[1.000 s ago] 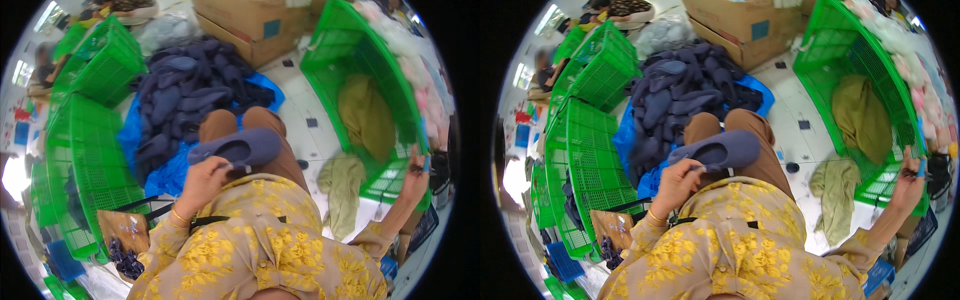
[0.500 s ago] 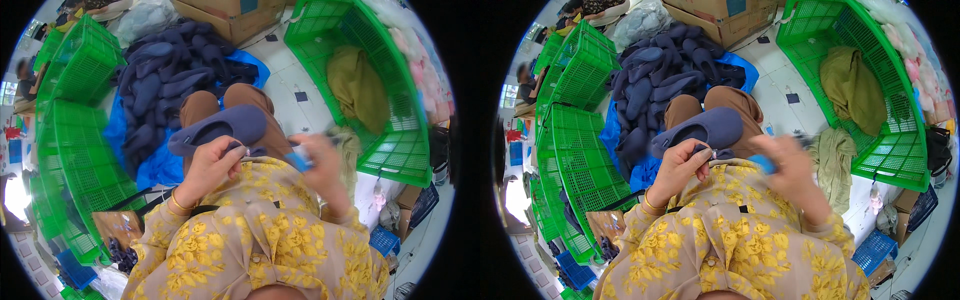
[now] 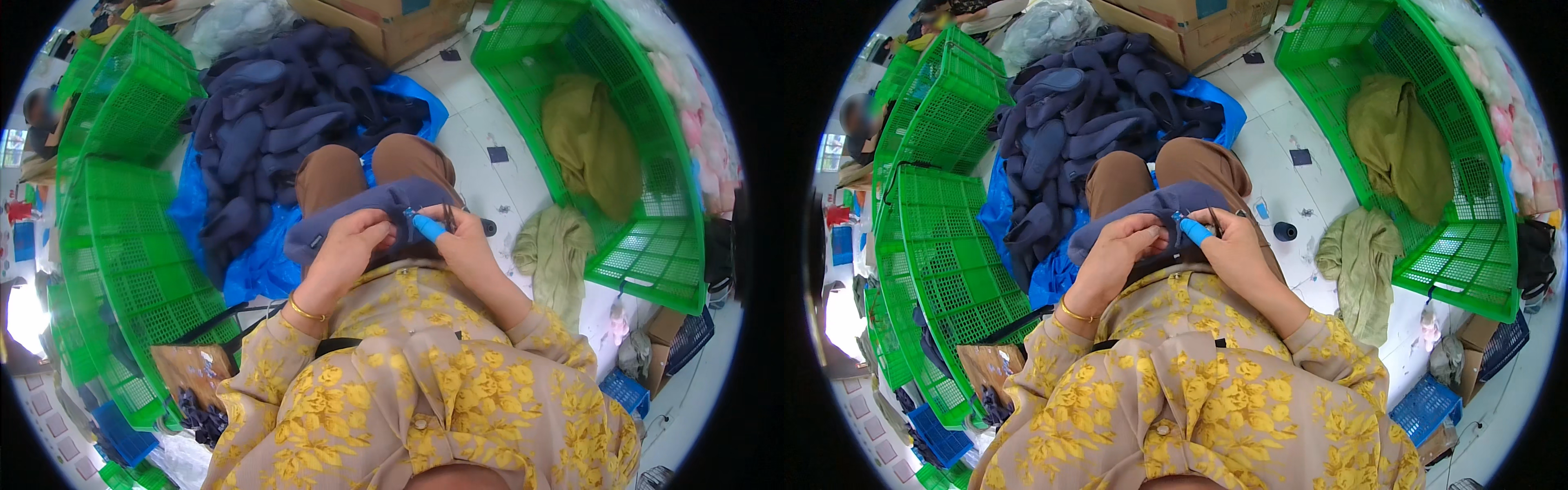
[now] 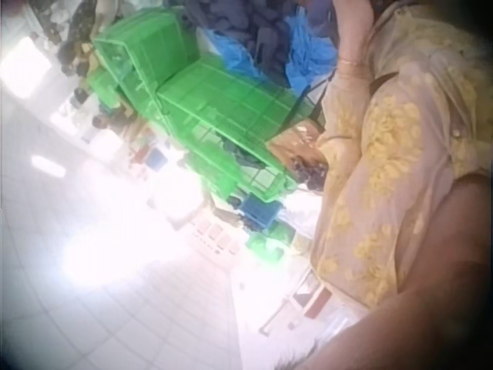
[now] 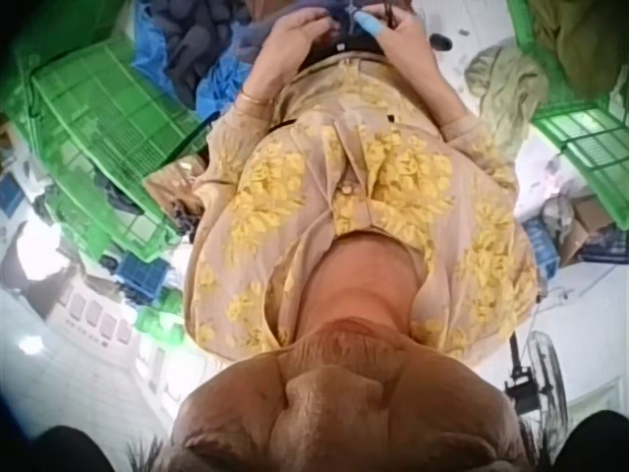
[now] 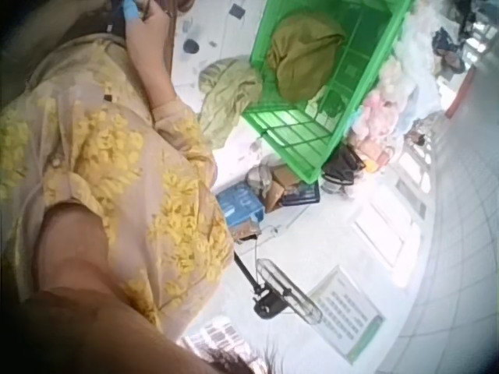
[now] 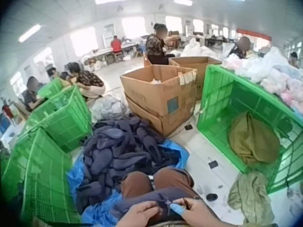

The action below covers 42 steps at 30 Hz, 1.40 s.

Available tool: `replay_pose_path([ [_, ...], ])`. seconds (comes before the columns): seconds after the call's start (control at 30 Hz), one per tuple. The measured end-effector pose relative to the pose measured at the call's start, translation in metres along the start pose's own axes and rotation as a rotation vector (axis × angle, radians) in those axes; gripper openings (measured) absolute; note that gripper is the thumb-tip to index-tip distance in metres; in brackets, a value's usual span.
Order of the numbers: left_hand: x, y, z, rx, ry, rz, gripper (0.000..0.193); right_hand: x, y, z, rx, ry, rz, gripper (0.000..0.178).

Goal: The person sits on the floor and uses a blue-handled tool to stitch the upper part of dark blue slippers. They handle each slipper one at a time, pulling the thread and adjusting the fabric before moving to the next item.

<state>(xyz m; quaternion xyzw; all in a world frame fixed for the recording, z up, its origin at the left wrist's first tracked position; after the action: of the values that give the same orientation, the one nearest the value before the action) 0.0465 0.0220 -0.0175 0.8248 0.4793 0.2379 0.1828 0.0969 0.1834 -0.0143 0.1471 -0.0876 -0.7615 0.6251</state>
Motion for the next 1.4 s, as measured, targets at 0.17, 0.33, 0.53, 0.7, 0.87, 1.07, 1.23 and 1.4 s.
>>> replay_pose_path([
  [0.17, 0.009, 0.007, 0.029, -0.104, 0.451, -0.086, 0.018, -0.002, 0.000, -0.014, 0.044, 0.081, 0.046, 0.014],
  [0.33, 0.011, 0.001, 0.032, -0.095, 0.548, -0.075, 0.013, -0.001, 0.005, -0.023, 0.049, -0.014, 0.021, 0.014],
  [0.53, 0.013, 0.005, 0.033, -0.113, 0.546, -0.071, 0.010, -0.002, 0.006, -0.022, -0.008, 0.034, 0.034, 0.013],
  [0.7, 0.013, 0.007, 0.037, -0.106, 0.553, -0.110, 0.010, -0.002, 0.010, -0.022, 0.184, -0.036, 0.087, 0.013],
  [0.87, 0.014, 0.005, 0.039, -0.097, 0.578, -0.120, 0.009, 0.000, 0.012, -0.030, 0.269, -0.201, 0.123, 0.013],
  [1.07, 0.014, 0.006, 0.038, -0.105, 0.552, -0.139, 0.008, 0.002, 0.012, -0.026, 0.258, -0.158, 0.098, 0.013],
  [1.23, 0.017, 0.006, 0.031, -0.107, 0.530, -0.142, 0.005, 0.000, 0.011, -0.025, 0.178, -0.067, 0.062, 0.014],
  [1.4, 0.016, 0.003, 0.033, -0.109, 0.496, -0.140, 0.003, -0.001, 0.009, -0.029, 0.052, 0.011, 0.038, 0.015],
])
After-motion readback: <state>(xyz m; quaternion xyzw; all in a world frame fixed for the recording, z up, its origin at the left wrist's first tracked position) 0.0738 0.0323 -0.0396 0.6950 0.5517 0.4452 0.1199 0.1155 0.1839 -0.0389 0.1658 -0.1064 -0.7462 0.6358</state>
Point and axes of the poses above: each hand's wrist, its own y-axis away from the middle knuckle, its own x-axis out of the palm, z = x × y, the point moved 6 cm from there along -y, towards the middle knuckle, and after that the axes turned 8 degrees about y, right-handed, at the moved point
